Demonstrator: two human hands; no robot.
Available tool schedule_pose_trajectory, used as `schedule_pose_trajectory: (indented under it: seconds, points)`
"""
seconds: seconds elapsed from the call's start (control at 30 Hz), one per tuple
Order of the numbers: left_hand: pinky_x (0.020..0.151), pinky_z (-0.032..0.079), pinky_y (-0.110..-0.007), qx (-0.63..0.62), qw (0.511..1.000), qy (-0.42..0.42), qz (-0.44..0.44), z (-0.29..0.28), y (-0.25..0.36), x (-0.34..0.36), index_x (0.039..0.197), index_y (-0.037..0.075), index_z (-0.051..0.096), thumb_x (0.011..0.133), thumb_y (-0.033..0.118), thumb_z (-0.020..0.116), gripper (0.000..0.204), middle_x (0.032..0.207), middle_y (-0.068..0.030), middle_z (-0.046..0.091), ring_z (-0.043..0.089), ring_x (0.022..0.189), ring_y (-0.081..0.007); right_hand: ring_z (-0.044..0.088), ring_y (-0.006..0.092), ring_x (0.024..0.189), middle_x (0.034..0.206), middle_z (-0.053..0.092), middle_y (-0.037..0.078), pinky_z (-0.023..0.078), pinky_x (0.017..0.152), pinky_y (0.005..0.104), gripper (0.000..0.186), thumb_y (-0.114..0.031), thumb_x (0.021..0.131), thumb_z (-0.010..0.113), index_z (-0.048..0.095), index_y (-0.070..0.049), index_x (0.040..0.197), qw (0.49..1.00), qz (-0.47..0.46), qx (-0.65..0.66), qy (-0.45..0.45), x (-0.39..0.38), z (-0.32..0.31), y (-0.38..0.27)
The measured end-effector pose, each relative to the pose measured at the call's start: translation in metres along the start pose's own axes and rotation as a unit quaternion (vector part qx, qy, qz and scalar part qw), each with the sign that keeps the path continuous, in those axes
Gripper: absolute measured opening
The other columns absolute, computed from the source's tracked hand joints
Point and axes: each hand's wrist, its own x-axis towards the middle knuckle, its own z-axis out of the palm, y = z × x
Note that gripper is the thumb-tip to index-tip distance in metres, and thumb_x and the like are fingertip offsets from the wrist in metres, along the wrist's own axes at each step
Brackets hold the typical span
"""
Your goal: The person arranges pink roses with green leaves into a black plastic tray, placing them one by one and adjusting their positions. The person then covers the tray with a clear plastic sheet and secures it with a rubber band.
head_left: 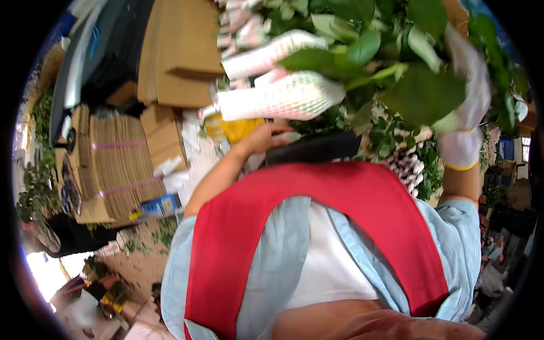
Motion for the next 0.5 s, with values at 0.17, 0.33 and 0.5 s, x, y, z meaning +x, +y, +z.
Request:
schedule_pose_trajectory:
  seconds: [0.17,0.33,0.5]
  points:
    - [0.083,0.053,-0.033,-0.18,0.979,0.094,-0.008,0.043,-0.038,-0.005,0.122,0.009,0.066,0.085,0.015,0.076,0.039,0.106,-0.0074,0.073,0.068,0.092,-0.0179,0.063,0.0298,0.113,0.134,0.059,0.011,0.055,0.093,0.0373,0.043,-0.011,0.086,0.067,0.061,-0.016,0.129,0.962,0.076,0.004,-0.264,-0.109,0.057,-0.072]
    - [0.056,0.051,-0.032,-0.135,0.982,0.126,-0.032,0.042,-0.014,-0.01,0.117,0.009,0.07,0.086,0.014,0.074,0.031,0.088,-0.0119,0.07,0.061,0.053,-0.0174,0.069,0.0301,0.097,0.104,0.071,0.013,0.057,0.082,0.0394,0.021,-0.011,0.081,0.067,0.073,-0.006,0.101,0.794,-0.019,0.451,-0.408,-0.039,0.069,-0.064]
    - [0.087,0.05,-0.037,-0.112,0.99,0.087,-0.007,0.02,0.008,-0.008,0.116,0.012,0.071,0.084,0.009,0.072,0.032,0.103,-0.0135,0.068,0.063,0.098,-0.0312,0.068,0.0363,0.08,0.083,0.07,0.012,0.056,0.074,0.0456,0.018,-0.022,0.088,0.057,0.066,-0.008,0.095,0.669,-0.141,0.297,-0.666,-0.071,0.183,-0.163]
